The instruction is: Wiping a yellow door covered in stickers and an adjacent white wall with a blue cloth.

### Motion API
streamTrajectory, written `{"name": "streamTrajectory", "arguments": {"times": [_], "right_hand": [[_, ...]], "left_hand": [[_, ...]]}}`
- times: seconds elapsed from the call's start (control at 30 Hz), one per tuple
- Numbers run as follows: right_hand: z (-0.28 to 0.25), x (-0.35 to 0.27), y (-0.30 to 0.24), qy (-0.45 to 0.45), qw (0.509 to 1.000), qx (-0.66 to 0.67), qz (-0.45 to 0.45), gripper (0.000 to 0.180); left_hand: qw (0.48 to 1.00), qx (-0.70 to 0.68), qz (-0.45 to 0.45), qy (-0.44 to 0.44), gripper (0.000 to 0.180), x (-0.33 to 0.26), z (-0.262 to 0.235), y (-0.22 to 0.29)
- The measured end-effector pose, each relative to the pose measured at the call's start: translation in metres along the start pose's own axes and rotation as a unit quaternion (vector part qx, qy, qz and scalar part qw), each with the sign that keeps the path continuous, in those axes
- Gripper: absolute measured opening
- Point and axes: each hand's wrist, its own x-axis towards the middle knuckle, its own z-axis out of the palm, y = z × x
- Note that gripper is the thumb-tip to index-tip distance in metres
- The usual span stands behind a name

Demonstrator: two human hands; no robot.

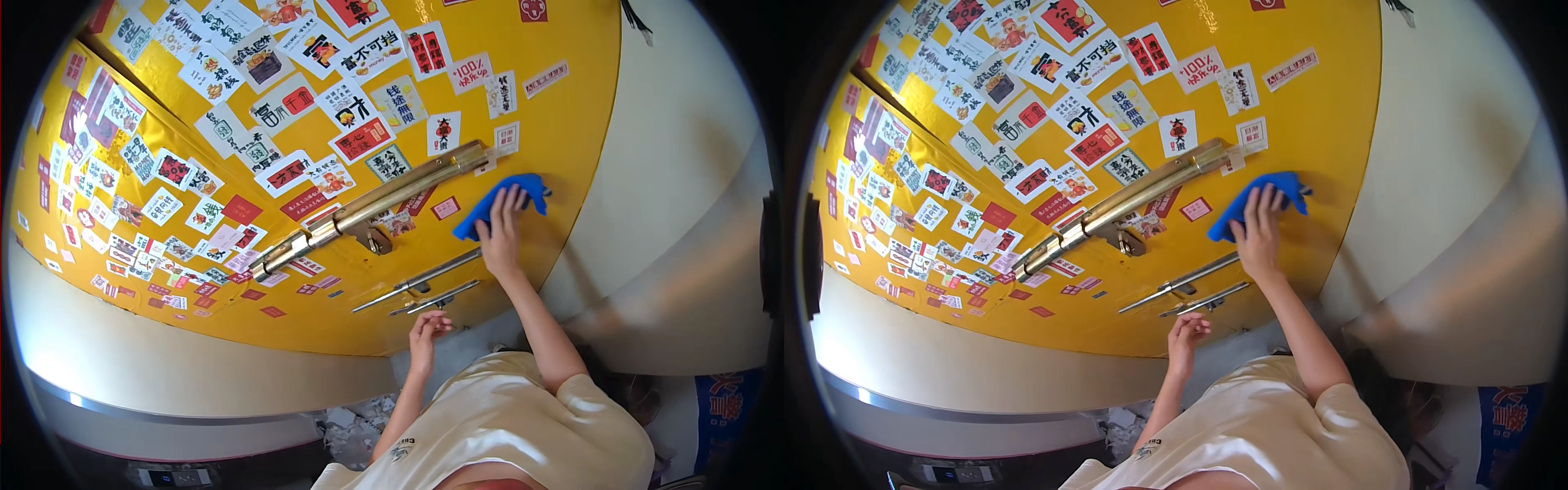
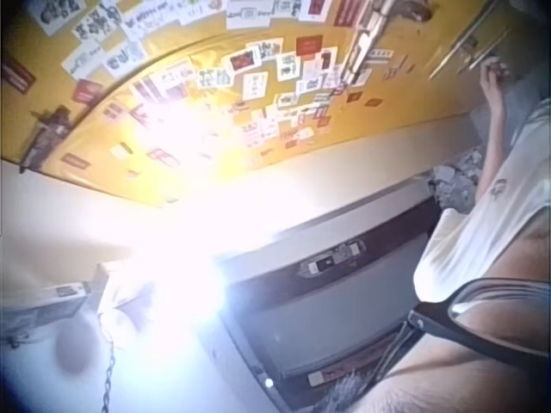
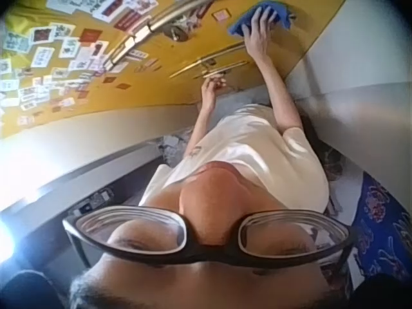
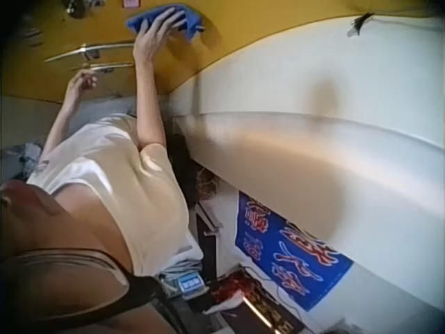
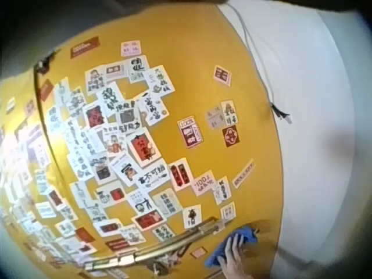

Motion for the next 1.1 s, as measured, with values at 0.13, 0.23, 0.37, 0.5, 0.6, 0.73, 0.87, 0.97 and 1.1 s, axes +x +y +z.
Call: {"name": "streamTrajectory", "arguments": {"times": [0.13,0.23,0.37,0.5,0.6,0.73,0.87,0.97,1.1], "right_hand": [[0.018,0.004,-0.043,-0.004,0.994,-0.011,-0.11,0.069],[0.025,0.005,-0.09,0.007,0.984,-0.012,-0.177,0.064],[0.045,-0.013,-0.12,-0.005,0.985,0.041,-0.169,0.05],[0.048,-0.027,-0.112,0.043,0.992,0.032,-0.113,0.048],[0.054,-0.039,-0.098,0.029,0.998,0.023,-0.059,0.055],[0.046,-0.032,-0.083,0.028,0.999,0.009,-0.042,0.067],[0.008,0.007,-0.047,0.039,0.996,-0.064,-0.037,0.075],[-0.016,0.041,-0.014,0.074,0.995,-0.073,-0.004,0.071],[-0.025,0.061,0.059,0.113,0.989,-0.08,0.059,0.069]], "left_hand": [[0.999,-0.015,-0.022,-0.025,0.022,-0.009,-0.004,-0.007],[0.999,-0.022,-0.028,-0.029,0.022,-0.018,-0.022,-0.009],[0.999,-0.022,-0.038,-0.008,0.022,-0.039,-0.052,0.0],[0.998,-0.036,-0.038,0.022,0.022,-0.057,-0.094,0.002],[0.997,-0.052,-0.044,0.043,0.023,-0.069,-0.132,-0.006],[0.995,-0.052,-0.034,0.076,0.024,-0.071,-0.174,-0.014],[0.993,-0.073,-0.025,0.093,0.023,-0.057,-0.182,-0.002],[0.994,-0.075,-0.013,0.078,0.022,-0.042,-0.177,0.007],[0.996,-0.059,-0.006,0.066,0.022,-0.02,-0.15,0.012]]}}
